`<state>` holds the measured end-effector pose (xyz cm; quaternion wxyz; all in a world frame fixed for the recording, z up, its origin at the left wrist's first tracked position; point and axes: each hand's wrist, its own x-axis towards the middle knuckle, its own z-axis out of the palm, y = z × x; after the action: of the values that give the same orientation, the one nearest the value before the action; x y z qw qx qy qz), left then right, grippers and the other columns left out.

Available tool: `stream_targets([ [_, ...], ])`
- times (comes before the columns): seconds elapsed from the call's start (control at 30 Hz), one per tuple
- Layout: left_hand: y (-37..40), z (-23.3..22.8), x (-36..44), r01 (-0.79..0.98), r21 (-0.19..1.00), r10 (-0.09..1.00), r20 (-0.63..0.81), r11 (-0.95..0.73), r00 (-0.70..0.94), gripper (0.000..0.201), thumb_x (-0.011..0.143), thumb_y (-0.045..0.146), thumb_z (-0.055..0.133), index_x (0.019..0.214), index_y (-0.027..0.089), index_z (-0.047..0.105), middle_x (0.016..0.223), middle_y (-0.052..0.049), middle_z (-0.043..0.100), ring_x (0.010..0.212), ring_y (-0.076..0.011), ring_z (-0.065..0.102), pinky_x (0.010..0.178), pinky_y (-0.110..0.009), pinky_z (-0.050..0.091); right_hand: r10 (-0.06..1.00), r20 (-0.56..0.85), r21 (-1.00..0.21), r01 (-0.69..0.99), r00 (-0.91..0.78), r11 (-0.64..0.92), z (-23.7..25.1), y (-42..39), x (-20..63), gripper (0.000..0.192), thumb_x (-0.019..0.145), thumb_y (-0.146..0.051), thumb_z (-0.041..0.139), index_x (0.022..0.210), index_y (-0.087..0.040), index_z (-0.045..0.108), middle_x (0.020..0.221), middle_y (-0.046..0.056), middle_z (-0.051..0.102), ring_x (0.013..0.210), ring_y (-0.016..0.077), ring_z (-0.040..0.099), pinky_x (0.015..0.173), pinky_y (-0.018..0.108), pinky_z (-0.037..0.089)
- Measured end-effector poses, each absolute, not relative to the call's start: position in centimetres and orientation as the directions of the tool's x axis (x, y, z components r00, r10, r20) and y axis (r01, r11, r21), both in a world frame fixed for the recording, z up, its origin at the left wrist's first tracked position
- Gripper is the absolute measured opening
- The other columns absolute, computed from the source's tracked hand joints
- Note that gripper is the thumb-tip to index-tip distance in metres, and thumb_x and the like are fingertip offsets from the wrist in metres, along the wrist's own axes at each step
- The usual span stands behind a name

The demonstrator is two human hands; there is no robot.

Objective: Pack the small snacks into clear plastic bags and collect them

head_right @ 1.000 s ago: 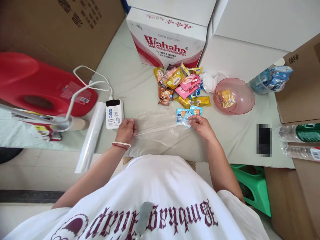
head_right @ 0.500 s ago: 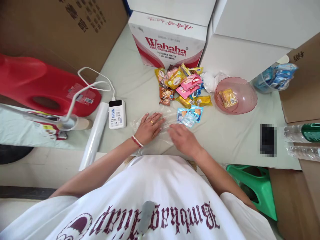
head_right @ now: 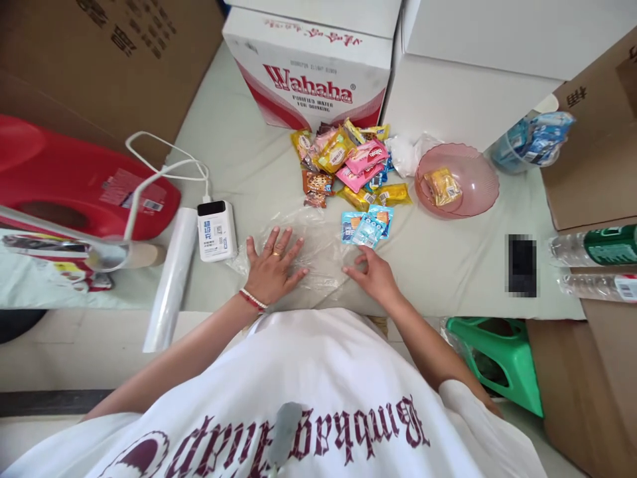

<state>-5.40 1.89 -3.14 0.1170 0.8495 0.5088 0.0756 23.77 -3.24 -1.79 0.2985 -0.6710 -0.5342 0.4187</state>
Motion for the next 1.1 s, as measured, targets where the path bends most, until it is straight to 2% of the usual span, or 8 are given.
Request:
stream_targets([
  [0.17,0.1,-3.6,-6.6,0.849,0.255,0.853,-0.136,-0.462,0.505,0.075,0.096,0.061,0.053,0.163,0.031,0.037,0.173,-0.014,0.025,0.161,-0.0407,0.021,0.121,-0.075,-0.009,0.978,-0.194,-0.930,0.303,0.071,-0.206,-1.3,1.9,24.0,0.027,0.080,-0.047,0.068,0.083,-0.020,0.068,0.069,-0.002,0.061,0.064,0.0134,0.051,0.064,0.027,0.043],
  [0.33,-1.0,-3.7,-7.1,0.839,0.359,0.862,-0.150,-0.409,0.485,0.083,0.095,0.061,0.052,0.166,0.025,0.031,0.174,-0.018,0.021,0.161,-0.0414,0.021,0.123,-0.074,0.001,0.982,-0.180,-0.891,0.415,0.055,-0.186,2.1,5.9,28.9,0.029,0.075,-0.038,0.073,0.095,-0.018,0.070,0.085,0.003,0.067,0.065,0.0142,0.054,0.065,0.031,0.048],
  [0.43,-1.2,-2.1,-7.1,0.820,0.432,0.882,-0.108,-0.375,0.460,0.080,0.098,0.058,0.047,0.166,0.022,0.029,0.175,-0.018,0.019,0.162,-0.0398,0.018,0.124,-0.069,0.007,0.980,0.098,-0.775,0.631,0.170,-0.032,4.7,5.0,28.2,0.033,0.084,-0.037,0.070,0.112,-0.019,0.070,0.105,0.009,0.069,0.076,0.0188,0.061,0.074,0.036,0.053],
  [0.53,-1.0,0.4,-7.3,0.836,0.399,0.913,0.008,-0.377,0.408,0.060,0.101,0.051,0.045,0.155,0.025,0.051,0.170,-0.015,0.034,0.160,-0.0385,0.023,0.125,-0.065,0.012,0.968,0.250,-0.698,0.686,-0.035,0.205,5.4,1.7,24.8,0.024,0.099,-0.034,0.057,0.113,-0.023,0.072,0.105,0.009,0.071,0.093,0.0224,0.066,0.088,0.038,0.055],
  [0.63,0.7,2.1,-7.3,0.826,0.347,0.894,0.110,-0.444,0.434,0.043,0.102,0.044,0.048,0.133,0.023,0.070,0.155,-0.017,0.057,0.153,-0.0380,0.039,0.123,-0.061,0.020,0.859,0.132,-0.729,0.539,-0.494,0.422,3.0,-1.9,21.6,0.026,0.101,-0.029,0.054,0.115,-0.025,0.075,0.117,0.010,0.074,0.107,0.0229,0.068,0.095,0.039,0.057],
  [0.73,3.5,1.2,-6.9,0.758,0.323,0.818,0.103,-0.566,0.567,0.045,0.103,0.040,0.047,0.141,0.024,0.064,0.158,-0.015,0.054,0.153,-0.0357,0.040,0.124,-0.062,0.017,0.749,0.021,-0.750,0.486,-0.662,0.450,-0.5,-4.5,21.3,0.028,0.100,-0.023,0.057,0.120,-0.025,0.076,0.144,0.010,0.066,0.131,0.0246,0.062,0.113,0.047,0.049],
  [1.0,4.2,-4.3,-5.9,0.833,0.286,0.853,-0.087,-0.473,0.514,0.063,0.106,0.048,0.032,0.165,0.024,0.033,0.172,-0.014,0.029,0.159,-0.0338,0.030,0.125,-0.071,0.001,0.800,-0.086,-0.804,0.516,-0.594,0.297,-0.9,-9.9,30.5,0.034,0.099,-0.017,0.052,0.119,-0.027,0.078,0.148,0.007,0.063,0.136,0.0250,0.061,0.112,0.045,0.051],
  [1.1,2.1,-4.2,-5.7,0.873,0.285,0.895,-0.093,-0.397,0.437,0.064,0.106,0.047,0.029,0.166,0.023,0.031,0.171,-0.015,0.030,0.159,-0.0330,0.031,0.125,-0.070,0.001,0.938,-0.081,-0.789,0.597,-0.336,0.146,-0.3,-8.5,32.3,0.028,0.099,-0.028,0.054,0.114,-0.027,0.078,0.129,0.008,0.074,0.119,0.0248,0.070,0.102,0.042,0.056],
])
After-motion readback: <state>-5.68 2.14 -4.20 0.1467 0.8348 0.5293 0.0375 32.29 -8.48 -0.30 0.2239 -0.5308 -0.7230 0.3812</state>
